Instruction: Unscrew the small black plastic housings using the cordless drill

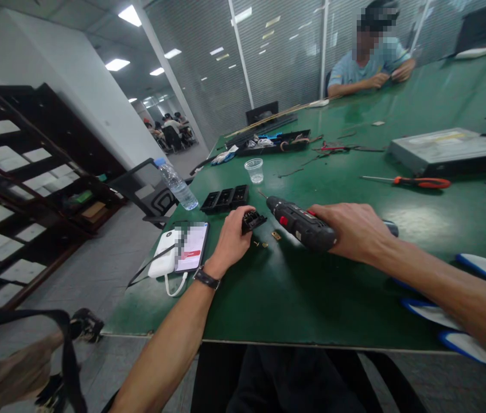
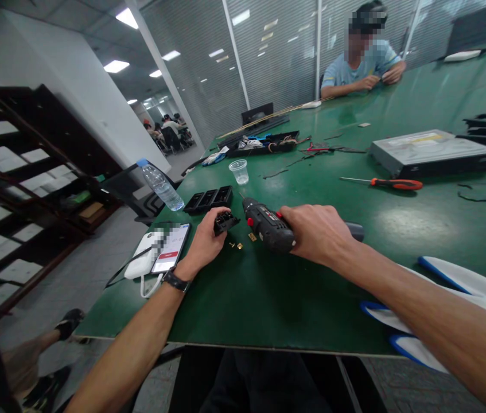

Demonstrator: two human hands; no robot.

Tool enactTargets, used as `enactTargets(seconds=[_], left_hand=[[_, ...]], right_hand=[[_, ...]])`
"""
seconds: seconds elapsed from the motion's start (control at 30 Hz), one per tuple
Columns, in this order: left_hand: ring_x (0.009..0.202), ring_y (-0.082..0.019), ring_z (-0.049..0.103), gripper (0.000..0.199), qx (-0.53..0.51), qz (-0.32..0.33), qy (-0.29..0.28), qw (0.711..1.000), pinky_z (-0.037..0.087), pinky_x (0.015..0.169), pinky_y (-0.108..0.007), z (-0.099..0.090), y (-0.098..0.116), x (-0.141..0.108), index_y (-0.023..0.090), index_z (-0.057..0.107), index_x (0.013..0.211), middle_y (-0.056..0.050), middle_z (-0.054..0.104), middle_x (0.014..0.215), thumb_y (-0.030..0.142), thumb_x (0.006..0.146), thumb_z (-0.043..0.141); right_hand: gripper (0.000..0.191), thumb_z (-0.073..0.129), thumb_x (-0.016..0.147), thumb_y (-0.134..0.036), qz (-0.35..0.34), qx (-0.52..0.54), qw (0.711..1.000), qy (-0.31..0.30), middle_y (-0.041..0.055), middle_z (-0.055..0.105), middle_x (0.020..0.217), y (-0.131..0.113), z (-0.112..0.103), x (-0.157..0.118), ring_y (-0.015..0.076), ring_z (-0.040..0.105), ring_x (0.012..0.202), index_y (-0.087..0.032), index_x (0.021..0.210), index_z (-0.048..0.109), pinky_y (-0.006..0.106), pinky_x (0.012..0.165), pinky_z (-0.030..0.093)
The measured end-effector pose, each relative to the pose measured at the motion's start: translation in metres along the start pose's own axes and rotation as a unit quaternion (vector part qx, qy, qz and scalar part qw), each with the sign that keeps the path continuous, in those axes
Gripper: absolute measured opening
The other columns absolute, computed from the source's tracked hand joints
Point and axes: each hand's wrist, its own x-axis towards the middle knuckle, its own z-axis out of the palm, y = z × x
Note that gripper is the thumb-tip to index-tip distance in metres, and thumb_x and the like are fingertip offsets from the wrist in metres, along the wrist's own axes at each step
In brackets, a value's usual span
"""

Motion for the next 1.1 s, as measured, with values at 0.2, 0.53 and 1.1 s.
enactTargets(seconds=[0.2,0.53,1.1], left_hand=[[0.125,-0.024,0.066,0.043,-0.103,-0.079,0.119,0.984,0.048,0.117,-0.043,0.002,-0.006,0.006,0.027,0.061,0.127,-0.006,0.070,0.129,0.014,0.087,0.068],[0.088,-0.020,0.075,0.041,-0.423,-0.244,0.162,0.858,0.061,0.094,-0.043,0.006,-0.010,0.015,0.018,0.063,0.112,-0.006,0.076,0.103,0.024,0.076,0.080],[0.081,-0.016,0.063,0.032,-0.390,-0.237,0.109,0.883,0.050,0.075,-0.028,-0.001,0.000,0.014,0.018,0.065,0.105,-0.003,0.071,0.092,0.020,0.075,0.072]], right_hand=[[0.023,0.057,0.089,-0.036,-0.013,-0.027,0.999,-0.022,0.0097,0.079,0.095,-0.004,0.004,0.001,0.0303,0.075,0.083,-0.023,0.105,0.065,0.035,0.060,0.027],[0.026,0.056,0.090,-0.025,-0.010,-0.052,0.997,-0.052,0.0141,0.081,0.104,-0.003,0.014,-0.001,0.0364,0.077,0.091,-0.021,0.113,0.068,0.037,0.063,0.034],[0.083,0.068,0.087,-0.049,-0.017,0.054,0.992,-0.113,0.0095,0.078,0.134,0.044,0.018,0.002,0.0340,0.076,0.116,-0.027,0.164,0.046,0.049,0.097,0.058]])
